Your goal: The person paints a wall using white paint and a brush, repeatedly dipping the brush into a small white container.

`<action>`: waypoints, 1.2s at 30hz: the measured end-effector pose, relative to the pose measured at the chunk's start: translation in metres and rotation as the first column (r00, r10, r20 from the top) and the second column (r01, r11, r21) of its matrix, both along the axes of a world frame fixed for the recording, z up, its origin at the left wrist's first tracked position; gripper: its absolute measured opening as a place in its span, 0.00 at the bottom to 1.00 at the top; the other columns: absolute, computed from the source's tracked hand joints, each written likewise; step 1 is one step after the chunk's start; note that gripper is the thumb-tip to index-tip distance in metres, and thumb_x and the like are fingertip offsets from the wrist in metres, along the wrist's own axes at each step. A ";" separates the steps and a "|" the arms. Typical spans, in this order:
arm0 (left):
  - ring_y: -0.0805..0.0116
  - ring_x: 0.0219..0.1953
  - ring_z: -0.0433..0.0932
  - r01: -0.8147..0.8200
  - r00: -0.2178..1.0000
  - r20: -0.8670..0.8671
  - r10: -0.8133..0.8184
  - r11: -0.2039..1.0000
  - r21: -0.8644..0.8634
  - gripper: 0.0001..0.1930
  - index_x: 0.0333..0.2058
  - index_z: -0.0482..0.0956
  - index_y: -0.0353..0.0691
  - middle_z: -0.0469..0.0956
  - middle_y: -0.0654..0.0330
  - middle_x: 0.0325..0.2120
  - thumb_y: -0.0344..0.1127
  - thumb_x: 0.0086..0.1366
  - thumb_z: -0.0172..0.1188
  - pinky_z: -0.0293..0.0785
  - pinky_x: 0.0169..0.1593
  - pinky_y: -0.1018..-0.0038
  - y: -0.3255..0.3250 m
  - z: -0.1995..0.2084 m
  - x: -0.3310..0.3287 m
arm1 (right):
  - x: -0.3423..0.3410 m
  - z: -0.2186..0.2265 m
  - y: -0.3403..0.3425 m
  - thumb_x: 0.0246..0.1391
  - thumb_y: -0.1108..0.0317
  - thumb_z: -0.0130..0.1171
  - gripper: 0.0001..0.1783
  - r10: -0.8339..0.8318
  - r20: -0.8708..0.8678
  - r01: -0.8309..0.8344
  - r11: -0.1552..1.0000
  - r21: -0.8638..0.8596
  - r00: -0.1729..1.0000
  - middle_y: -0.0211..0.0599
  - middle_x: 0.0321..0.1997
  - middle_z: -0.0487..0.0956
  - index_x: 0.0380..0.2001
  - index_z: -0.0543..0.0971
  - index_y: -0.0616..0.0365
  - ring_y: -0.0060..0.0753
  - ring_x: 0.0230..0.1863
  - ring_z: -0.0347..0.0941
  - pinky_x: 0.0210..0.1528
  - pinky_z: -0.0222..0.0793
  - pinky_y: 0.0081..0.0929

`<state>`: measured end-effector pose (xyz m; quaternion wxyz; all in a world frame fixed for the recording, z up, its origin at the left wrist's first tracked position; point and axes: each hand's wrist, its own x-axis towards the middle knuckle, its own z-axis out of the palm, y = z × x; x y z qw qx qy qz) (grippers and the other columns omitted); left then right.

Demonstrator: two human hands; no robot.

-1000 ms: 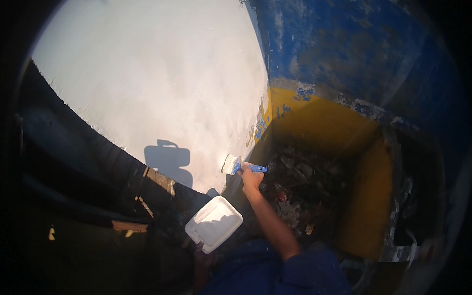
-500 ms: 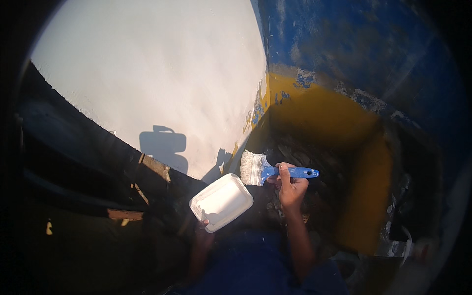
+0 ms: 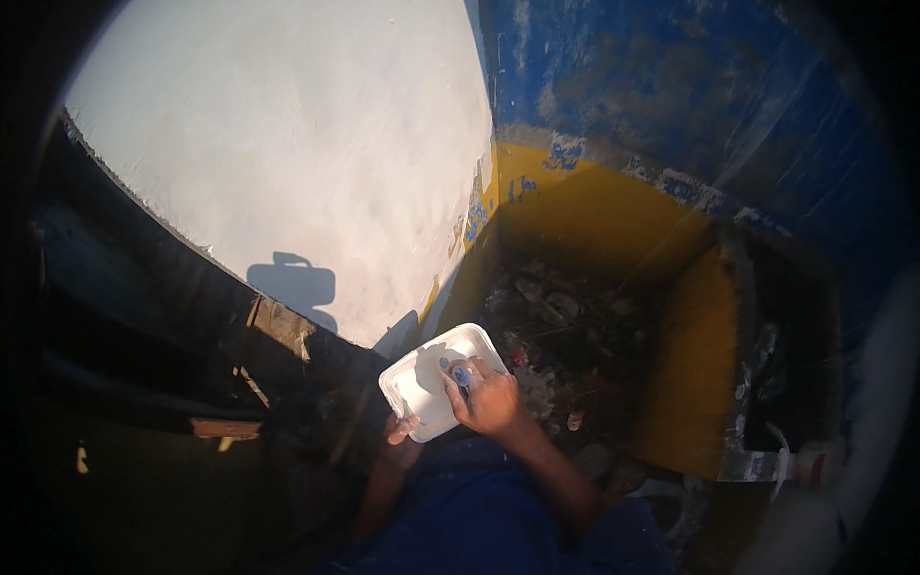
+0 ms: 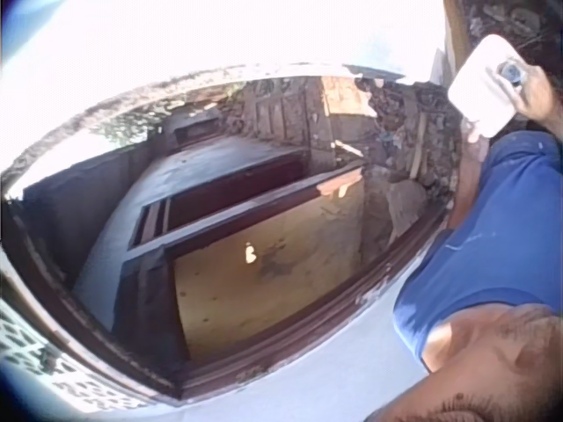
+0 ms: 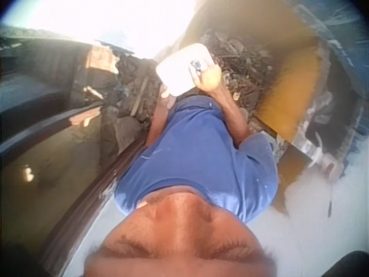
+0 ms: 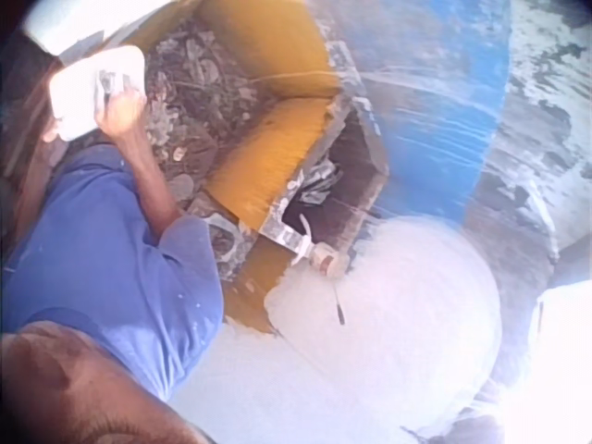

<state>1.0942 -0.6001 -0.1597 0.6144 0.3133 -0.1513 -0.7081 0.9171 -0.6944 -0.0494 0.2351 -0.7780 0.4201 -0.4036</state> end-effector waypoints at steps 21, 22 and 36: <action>0.63 0.50 0.70 -0.037 0.999 0.009 0.037 0.999 0.025 0.28 0.54 0.62 0.33 0.70 0.56 0.48 0.25 0.52 0.58 0.66 0.55 0.66 -0.001 0.000 -0.020 | -0.010 -0.007 0.009 0.47 0.75 0.60 0.05 -0.024 0.198 0.030 0.999 -0.030 0.980 0.42 0.24 0.79 0.24 0.78 0.66 0.28 0.23 0.76 0.26 0.69 0.22; 0.63 0.50 0.70 -0.043 0.999 0.000 0.043 0.999 0.029 0.28 0.54 0.62 0.33 0.70 0.56 0.48 0.25 0.53 0.58 0.66 0.55 0.66 -0.002 -0.001 -0.020 | -0.011 -0.005 0.009 0.48 0.75 0.60 0.05 -0.037 0.204 0.043 0.999 -0.025 0.978 0.41 0.24 0.79 0.24 0.77 0.67 0.26 0.24 0.76 0.26 0.70 0.22; 0.63 0.53 0.69 -0.085 0.992 -0.089 0.084 0.996 -0.007 0.29 0.56 0.60 0.33 0.69 0.55 0.51 0.27 0.54 0.57 0.66 0.56 0.65 -0.001 -0.002 -0.027 | -0.070 -0.048 -0.010 0.59 0.63 0.49 0.12 -0.716 0.687 -0.784 0.356 0.508 0.121 0.38 0.29 0.78 0.31 0.75 0.61 0.34 0.30 0.77 0.37 0.76 0.31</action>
